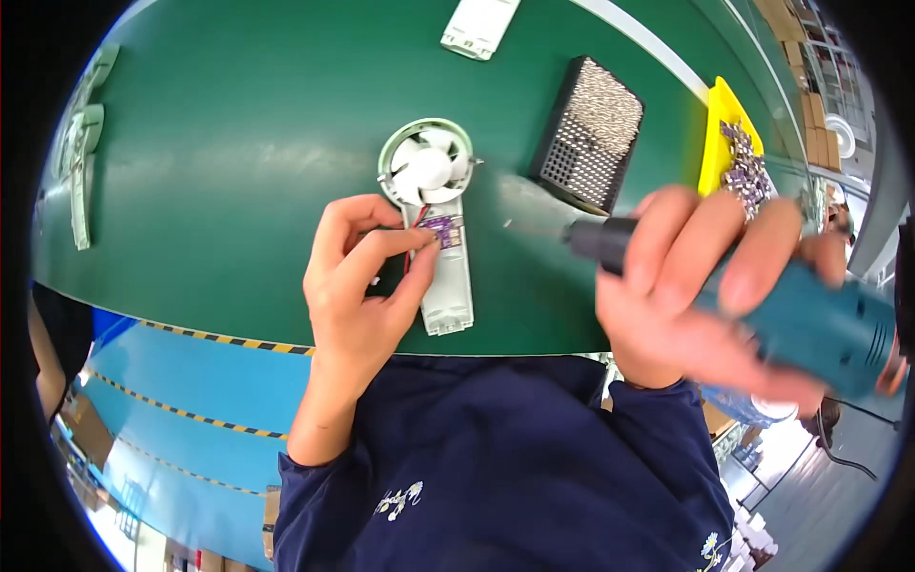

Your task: Assemble handheld fans by installing internal components and using an electric screwdriver on a production line.

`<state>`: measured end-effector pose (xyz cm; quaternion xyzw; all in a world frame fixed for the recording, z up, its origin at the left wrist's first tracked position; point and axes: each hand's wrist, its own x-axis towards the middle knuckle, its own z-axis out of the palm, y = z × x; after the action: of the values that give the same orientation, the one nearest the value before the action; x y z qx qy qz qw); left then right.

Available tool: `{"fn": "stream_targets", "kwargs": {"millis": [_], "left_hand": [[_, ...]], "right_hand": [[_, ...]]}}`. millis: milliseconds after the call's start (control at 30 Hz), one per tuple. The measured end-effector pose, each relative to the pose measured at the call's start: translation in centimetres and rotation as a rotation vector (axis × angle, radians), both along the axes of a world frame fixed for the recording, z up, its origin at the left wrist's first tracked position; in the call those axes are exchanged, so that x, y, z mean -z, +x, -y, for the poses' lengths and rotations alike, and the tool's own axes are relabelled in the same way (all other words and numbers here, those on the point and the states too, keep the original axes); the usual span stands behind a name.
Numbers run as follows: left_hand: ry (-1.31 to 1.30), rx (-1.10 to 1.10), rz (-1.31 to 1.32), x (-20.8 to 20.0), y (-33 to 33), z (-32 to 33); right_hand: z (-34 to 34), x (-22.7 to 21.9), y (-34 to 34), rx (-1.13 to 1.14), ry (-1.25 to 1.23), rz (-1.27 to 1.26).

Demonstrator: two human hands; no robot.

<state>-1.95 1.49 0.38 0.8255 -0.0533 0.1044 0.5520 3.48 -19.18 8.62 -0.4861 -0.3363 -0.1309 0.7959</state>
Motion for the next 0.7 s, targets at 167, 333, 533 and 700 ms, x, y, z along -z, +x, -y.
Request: {"fn": "stream_targets", "kwargs": {"millis": [167, 333, 533, 700], "left_hand": [[-0.041, 0.009, 0.017, -0.2, -0.1, -0.5], [-0.065, 0.025, 0.04, 0.3, 0.3, -0.1], [-0.114, 0.007, 0.022, 0.4, 0.2, -0.1], [-0.114, 0.002, 0.005, 0.3, -0.2, -0.1]], "right_hand": [[-4.6, 1.2, -1.6, -0.097, -0.079, 0.059], [-4.3, 1.3, -1.6, -0.088, -0.161, 0.018], [-4.4, 2.4, -1.3, -0.11, -0.149, 0.008], [-5.0, 2.8, -1.2, -0.131, -0.16, 0.062]]}}
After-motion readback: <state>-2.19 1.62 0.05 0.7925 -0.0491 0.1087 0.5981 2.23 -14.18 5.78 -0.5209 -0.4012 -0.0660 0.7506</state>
